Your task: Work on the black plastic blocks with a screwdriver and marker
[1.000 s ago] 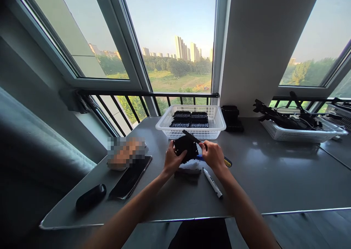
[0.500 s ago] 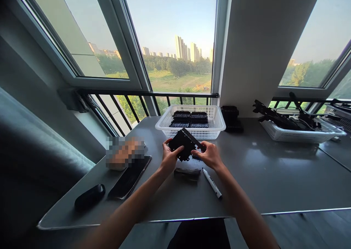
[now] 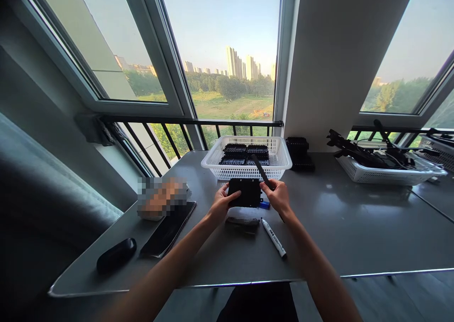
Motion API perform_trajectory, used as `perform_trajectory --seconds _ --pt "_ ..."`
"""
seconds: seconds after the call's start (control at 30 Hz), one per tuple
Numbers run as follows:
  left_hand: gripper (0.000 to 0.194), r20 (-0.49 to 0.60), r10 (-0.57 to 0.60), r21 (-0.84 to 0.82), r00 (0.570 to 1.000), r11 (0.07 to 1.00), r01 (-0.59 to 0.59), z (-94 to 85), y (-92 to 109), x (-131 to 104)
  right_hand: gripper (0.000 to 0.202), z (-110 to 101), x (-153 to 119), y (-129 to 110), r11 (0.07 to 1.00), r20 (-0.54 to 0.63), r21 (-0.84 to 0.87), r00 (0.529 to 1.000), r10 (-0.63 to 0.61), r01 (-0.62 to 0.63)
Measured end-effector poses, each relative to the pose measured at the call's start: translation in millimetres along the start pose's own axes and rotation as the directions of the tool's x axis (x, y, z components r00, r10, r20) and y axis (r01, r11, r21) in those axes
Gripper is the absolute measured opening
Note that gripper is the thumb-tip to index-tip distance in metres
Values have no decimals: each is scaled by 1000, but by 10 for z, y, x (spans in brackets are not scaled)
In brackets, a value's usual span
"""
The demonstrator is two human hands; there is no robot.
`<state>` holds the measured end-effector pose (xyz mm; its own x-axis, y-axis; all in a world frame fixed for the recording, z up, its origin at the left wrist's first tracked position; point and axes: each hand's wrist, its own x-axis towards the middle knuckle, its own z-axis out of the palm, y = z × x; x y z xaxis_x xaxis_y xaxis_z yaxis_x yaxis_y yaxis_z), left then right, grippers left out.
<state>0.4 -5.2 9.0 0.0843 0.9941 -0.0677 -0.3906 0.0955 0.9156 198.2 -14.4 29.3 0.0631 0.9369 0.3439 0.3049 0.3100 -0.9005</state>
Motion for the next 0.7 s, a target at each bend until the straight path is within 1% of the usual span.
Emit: perform_trajectory --seconds 0.07,0.1,0.17,0.23,0.27,0.37,0.43,0.53,0.63,0.7 --pt "60 48 30 16 998 999 -31 7 -26 10 44 -7 -6 -3 997 -38 -71 999 -22 19" --pt "58 47 62 27 997 998 -63 7 -37 17 47 -11 -13 -9 993 -67 -120 997 -29 21" --pt "55 13 134 69 991 988 -135 2 -52 30 53 -19 -32 -26 972 -126 -235 991 -47 16" --pt "53 -19 195 126 981 973 -191 -9 -57 40 57 -23 -51 -45 940 -147 -340 986 -79 25" --pt "52 -29 218 156 975 965 -211 -15 -58 44 57 -23 -59 -54 924 -132 -380 986 -101 44" --pt "48 -37 269 251 963 935 -251 -28 -60 50 51 -2 -85 -78 891 -33 -437 987 -154 125" --pt "45 -32 290 303 956 915 -267 -30 -64 47 47 29 -104 -88 882 40 -441 986 -163 164" --pt "39 9 331 369 944 876 -311 -17 -70 27 41 84 -137 -92 862 119 -468 980 -159 196" --pt "36 50 375 414 926 836 -361 7 -65 -5 39 110 -150 -85 828 142 -516 975 -170 219" --pt "36 45 373 414 927 837 -357 18 -52 -20 40 86 -135 -72 820 125 -527 975 -185 223"
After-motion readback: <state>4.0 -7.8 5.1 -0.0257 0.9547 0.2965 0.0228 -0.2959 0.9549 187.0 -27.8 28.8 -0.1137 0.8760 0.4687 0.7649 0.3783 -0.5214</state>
